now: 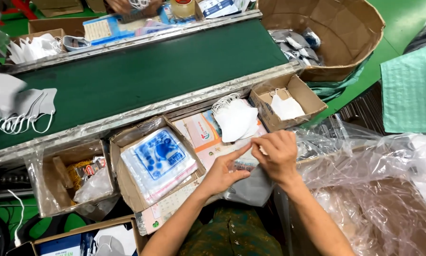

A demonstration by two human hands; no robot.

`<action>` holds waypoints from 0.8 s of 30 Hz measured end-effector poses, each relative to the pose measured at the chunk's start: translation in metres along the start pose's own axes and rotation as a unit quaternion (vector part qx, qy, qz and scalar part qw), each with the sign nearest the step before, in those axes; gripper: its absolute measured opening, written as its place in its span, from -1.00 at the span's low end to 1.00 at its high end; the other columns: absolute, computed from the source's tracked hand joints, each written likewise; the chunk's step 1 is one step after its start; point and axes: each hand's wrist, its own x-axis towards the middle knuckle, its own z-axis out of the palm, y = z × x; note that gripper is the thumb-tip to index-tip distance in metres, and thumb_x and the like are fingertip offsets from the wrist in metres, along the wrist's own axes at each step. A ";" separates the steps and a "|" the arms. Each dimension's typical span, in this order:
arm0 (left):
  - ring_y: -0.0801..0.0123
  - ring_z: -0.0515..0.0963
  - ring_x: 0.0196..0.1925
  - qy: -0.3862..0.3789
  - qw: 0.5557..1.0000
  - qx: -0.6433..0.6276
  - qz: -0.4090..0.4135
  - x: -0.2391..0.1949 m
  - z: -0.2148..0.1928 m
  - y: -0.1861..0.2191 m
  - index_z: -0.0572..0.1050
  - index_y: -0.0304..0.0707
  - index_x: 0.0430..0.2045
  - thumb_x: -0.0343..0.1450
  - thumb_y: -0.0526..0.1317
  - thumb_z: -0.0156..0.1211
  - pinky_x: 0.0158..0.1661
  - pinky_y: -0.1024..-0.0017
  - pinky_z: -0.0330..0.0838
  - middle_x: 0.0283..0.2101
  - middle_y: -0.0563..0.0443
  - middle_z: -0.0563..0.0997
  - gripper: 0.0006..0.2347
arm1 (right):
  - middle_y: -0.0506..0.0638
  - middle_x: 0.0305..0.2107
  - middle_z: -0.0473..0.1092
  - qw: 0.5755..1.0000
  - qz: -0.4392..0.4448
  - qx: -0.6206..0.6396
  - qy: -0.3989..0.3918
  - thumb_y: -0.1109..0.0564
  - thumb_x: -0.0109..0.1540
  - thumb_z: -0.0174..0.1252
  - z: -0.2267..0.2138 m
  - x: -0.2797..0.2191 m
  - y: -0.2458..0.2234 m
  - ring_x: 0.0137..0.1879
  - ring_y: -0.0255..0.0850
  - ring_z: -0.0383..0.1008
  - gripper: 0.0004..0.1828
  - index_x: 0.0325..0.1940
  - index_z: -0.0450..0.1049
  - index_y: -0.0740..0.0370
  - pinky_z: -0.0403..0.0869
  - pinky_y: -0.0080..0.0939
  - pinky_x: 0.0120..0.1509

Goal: The person repeatedly picks a face mask from a conveyor belt, places it into a small plastic bag, and then places the bagged mask into a cardboard box. The process is repeated for multiple masks throughout the clip.

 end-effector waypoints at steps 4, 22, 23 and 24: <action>0.38 0.69 -0.06 0.025 0.997 0.051 -0.049 0.002 0.003 0.009 0.19 -0.19 0.44 0.32 -0.48 0.29 -0.04 0.49 0.65 0.03 -0.14 0.64 -0.29 | 0.02 -0.17 0.54 0.964 0.240 0.095 0.065 0.43 0.08 0.09 -0.041 -0.044 0.046 -0.04 -0.16 0.57 -0.63 -0.08 0.56 0.24 0.51 -0.19 0.10; 0.17 0.67 0.03 0.042 0.996 -0.073 -0.027 0.018 0.000 0.010 0.21 -0.41 0.41 0.32 -0.50 0.32 -0.10 0.45 0.60 0.03 -0.40 0.62 -0.32 | 0.00 0.20 0.41 0.839 0.464 0.206 -0.197 0.06 0.07 0.33 -0.101 -0.073 0.045 0.24 -0.12 0.44 -0.25 0.37 0.36 0.05 0.46 -0.14 0.22; 0.17 0.67 0.03 0.040 0.996 -0.072 -0.025 0.019 0.001 0.008 0.21 -0.41 0.41 0.32 -0.50 0.32 -0.10 0.45 0.60 0.03 -0.40 0.62 -0.32 | 0.00 0.20 0.41 0.840 0.463 0.205 -0.195 0.06 0.07 0.33 -0.080 -0.076 0.050 0.24 -0.12 0.44 -0.25 0.37 0.36 0.05 0.46 -0.14 0.22; 0.16 0.67 0.06 0.029 0.996 -0.087 -0.001 0.019 0.001 0.006 0.23 -0.45 0.38 0.33 -0.50 0.32 -0.10 0.43 0.60 0.13 -0.25 0.56 -0.34 | -0.02 0.20 0.40 0.816 0.424 0.332 -0.211 0.06 0.12 0.29 -0.059 -0.080 0.054 0.24 -0.18 0.43 -0.27 0.38 0.31 0.09 0.42 -0.19 0.26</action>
